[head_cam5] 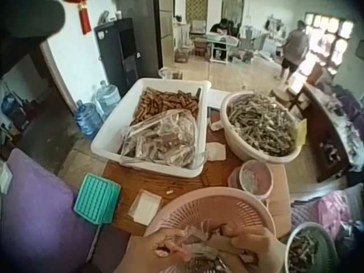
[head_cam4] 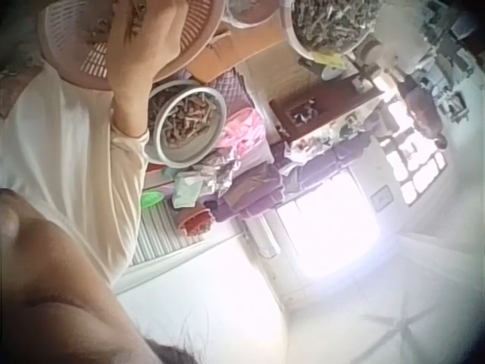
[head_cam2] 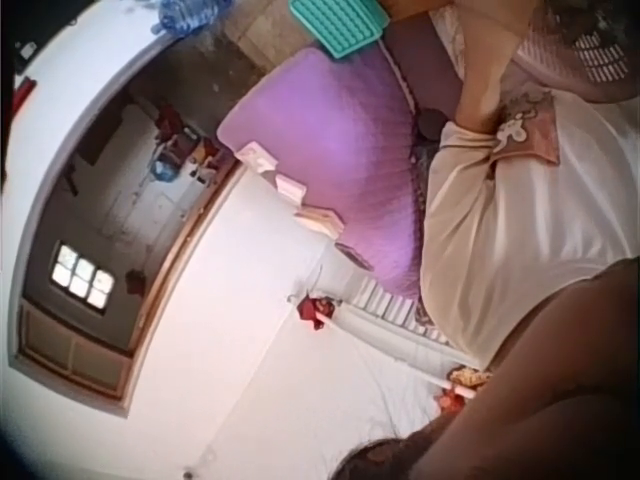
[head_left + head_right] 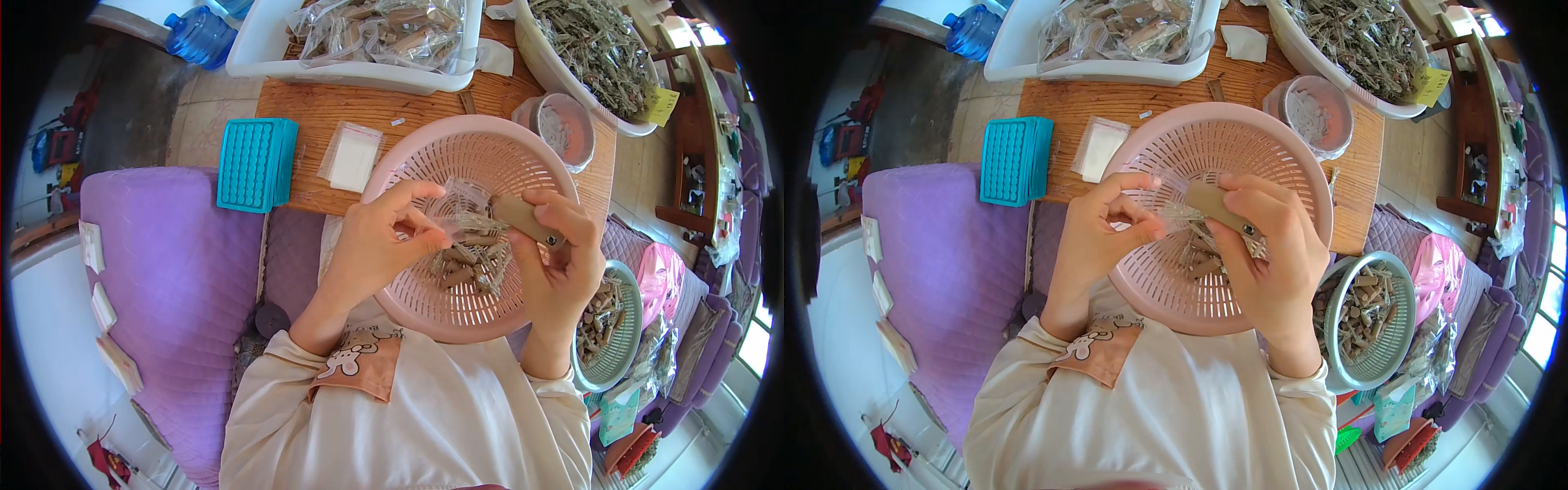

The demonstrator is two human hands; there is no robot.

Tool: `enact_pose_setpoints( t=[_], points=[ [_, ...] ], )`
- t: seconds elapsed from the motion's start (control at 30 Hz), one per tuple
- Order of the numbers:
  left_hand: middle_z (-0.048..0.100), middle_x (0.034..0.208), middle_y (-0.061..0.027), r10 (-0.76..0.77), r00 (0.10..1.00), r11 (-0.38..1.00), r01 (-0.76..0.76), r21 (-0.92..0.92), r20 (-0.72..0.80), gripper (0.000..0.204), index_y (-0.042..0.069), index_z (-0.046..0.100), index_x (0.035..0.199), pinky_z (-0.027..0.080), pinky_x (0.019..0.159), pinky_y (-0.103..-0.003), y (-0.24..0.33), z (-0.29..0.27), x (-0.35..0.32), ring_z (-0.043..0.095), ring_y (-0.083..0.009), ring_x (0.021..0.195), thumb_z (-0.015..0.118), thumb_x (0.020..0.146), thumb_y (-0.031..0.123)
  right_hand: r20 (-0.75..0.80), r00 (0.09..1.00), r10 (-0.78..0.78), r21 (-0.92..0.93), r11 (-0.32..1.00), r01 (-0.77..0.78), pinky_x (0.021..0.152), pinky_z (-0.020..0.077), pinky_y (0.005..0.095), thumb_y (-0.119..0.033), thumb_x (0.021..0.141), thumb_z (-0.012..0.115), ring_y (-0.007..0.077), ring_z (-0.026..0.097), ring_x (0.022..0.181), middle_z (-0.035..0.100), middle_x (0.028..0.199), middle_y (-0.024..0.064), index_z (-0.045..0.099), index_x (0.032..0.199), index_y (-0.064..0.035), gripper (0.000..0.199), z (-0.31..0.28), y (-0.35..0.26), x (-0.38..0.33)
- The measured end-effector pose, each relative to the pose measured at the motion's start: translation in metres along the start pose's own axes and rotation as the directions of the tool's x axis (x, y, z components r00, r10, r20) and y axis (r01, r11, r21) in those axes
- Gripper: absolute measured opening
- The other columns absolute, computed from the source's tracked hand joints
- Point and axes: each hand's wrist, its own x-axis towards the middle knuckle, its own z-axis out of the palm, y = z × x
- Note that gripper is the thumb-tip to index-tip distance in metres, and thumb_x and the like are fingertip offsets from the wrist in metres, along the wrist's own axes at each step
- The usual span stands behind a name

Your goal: The person places small cylindrical components into individual plastic bags by hand.

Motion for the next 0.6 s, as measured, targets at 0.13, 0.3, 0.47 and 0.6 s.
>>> enact_pose_setpoints(
  t=[0.13,0.3,0.47,0.6],
  points=[
    [0.064,0.070,-0.0064,0.019,0.999,0.999,-0.021,0.049,0.046,0.039,0.004,0.054,0.106,0.046,0.060,-0.021,0.0051,-0.0027,-0.0019,0.060,-0.0087,0.064,0.068,0.069,0.004,0.027,0.999,-0.042,-0.150,0.988,0.045,0.066,0.0487,0.0294,0.008,0.061,0.067,0.0241,0.059,0.077,0.059,0.088,0.0118,0.058,0.088,-0.0017,0.030,-0.0001,0.0007,0.0043],
    [0.065,0.071,-0.0065,0.014,0.995,0.994,-0.024,0.103,0.096,0.038,0.005,0.053,0.105,0.048,0.061,-0.023,0.0077,-0.0043,-0.0024,0.062,-0.0110,0.064,0.067,0.070,0.007,0.043,0.989,-0.141,-0.309,0.940,0.147,0.064,0.0483,0.0303,0.006,0.061,0.067,0.0231,0.059,0.076,0.058,0.088,0.0104,0.061,0.085,-0.0027,0.026,-0.0011,0.0004,0.0066],
    [0.064,0.068,-0.0054,-0.011,0.993,0.995,-0.001,0.095,0.120,0.040,0.006,0.054,0.105,0.047,0.060,-0.022,0.0089,-0.0031,-0.0021,0.060,-0.0099,0.062,0.069,0.068,0.008,0.047,0.988,-0.149,-0.284,0.946,0.156,0.064,0.0486,0.0298,0.005,0.062,0.067,0.0224,0.059,0.076,0.058,0.089,0.0102,0.061,0.086,-0.0023,0.026,0.0009,0.0023,0.0073],
    [0.064,0.068,-0.0057,0.016,0.994,0.996,-0.026,0.087,0.108,0.041,0.007,0.055,0.104,0.046,0.058,-0.022,0.0022,-0.0034,-0.0006,0.058,-0.0094,0.060,0.070,0.066,0.008,0.135,0.985,-0.108,-0.160,0.979,0.130,0.063,0.0497,0.0285,0.005,0.063,0.067,0.0217,0.060,0.077,0.058,0.090,0.0106,0.060,0.088,-0.0018,0.027,0.0052,0.0059,0.0086]
  ],
)
